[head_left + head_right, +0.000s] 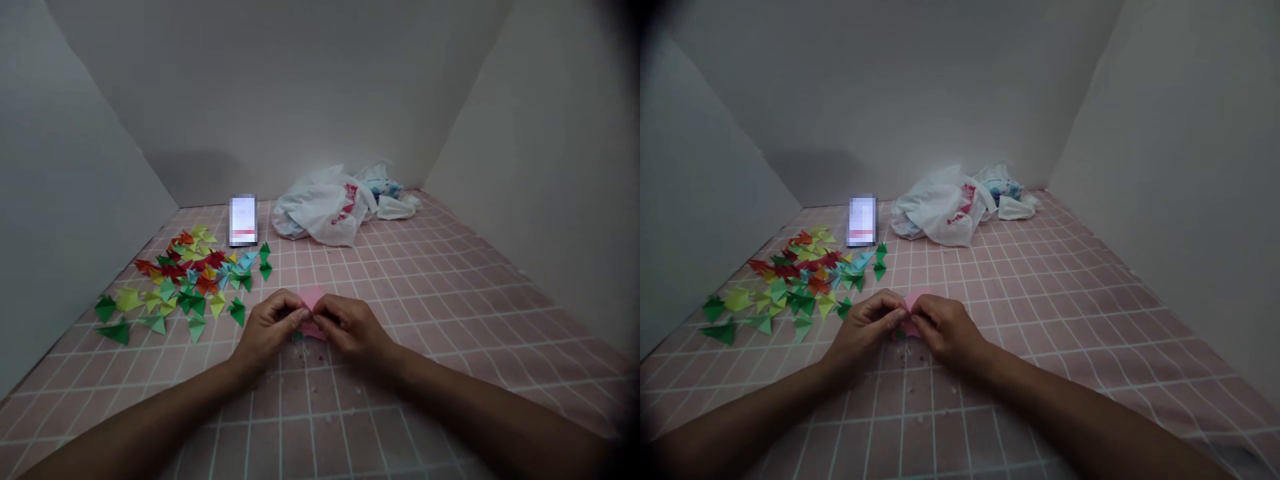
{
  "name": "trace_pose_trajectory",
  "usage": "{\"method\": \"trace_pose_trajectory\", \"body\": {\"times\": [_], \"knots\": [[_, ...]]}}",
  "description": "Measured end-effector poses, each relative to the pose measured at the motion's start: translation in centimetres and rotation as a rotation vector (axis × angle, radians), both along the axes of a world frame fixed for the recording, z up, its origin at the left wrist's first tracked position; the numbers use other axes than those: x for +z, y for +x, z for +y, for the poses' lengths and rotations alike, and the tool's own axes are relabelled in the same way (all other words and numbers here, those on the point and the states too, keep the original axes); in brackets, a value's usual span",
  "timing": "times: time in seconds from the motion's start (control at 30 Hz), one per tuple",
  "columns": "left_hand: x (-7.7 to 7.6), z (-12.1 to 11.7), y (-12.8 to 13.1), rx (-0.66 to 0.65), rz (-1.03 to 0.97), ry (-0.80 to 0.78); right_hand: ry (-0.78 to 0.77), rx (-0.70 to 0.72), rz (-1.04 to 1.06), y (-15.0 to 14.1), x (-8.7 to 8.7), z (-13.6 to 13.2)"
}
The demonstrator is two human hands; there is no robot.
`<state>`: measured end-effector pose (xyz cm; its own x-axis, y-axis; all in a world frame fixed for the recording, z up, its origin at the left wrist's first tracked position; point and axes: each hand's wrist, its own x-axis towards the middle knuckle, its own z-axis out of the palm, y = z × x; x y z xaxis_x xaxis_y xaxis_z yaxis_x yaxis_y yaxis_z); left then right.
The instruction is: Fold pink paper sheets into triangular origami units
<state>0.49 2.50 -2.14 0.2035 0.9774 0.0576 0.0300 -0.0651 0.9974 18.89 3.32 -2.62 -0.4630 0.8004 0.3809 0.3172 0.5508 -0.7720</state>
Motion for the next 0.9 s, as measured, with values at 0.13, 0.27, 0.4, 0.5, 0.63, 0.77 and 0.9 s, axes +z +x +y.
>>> {"method": "trace_pose_trajectory", "body": {"times": [0.13,0.27,0.4,0.5,0.63,0.77,0.9], "knots": [[-0.3,0.0,-0.1,0.003,-0.055,-0.085,0.072,-0.006,-0.04,0.1,-0.2,-0.1],[-0.2,-0.1,0.1,0.005,-0.055,-0.184,0.068,-0.019,-0.043,0.0,-0.2,-0.1],[0.1,-0.2,0.2,0.019,-0.074,-0.141,0.096,-0.015,-0.014,0.0,0.1,-0.2],[0.2,-0.2,0.3,0.066,-0.091,-0.119,0.052,-0.059,0.08,0.0,0.4,-0.3],[0.2,-0.3,0.3,0.068,-0.091,-0.074,0.056,-0.089,0.13,0.1,0.5,-0.4],[0.1,-0.3,0.3,0.043,-0.099,0.0,0.09,-0.038,0.133,0.1,0.6,-0.4],[0.0,-0.4,0.2,0.027,-0.085,0.063,0.033,-0.026,0.143,0.1,0.8,-0.4]]}}
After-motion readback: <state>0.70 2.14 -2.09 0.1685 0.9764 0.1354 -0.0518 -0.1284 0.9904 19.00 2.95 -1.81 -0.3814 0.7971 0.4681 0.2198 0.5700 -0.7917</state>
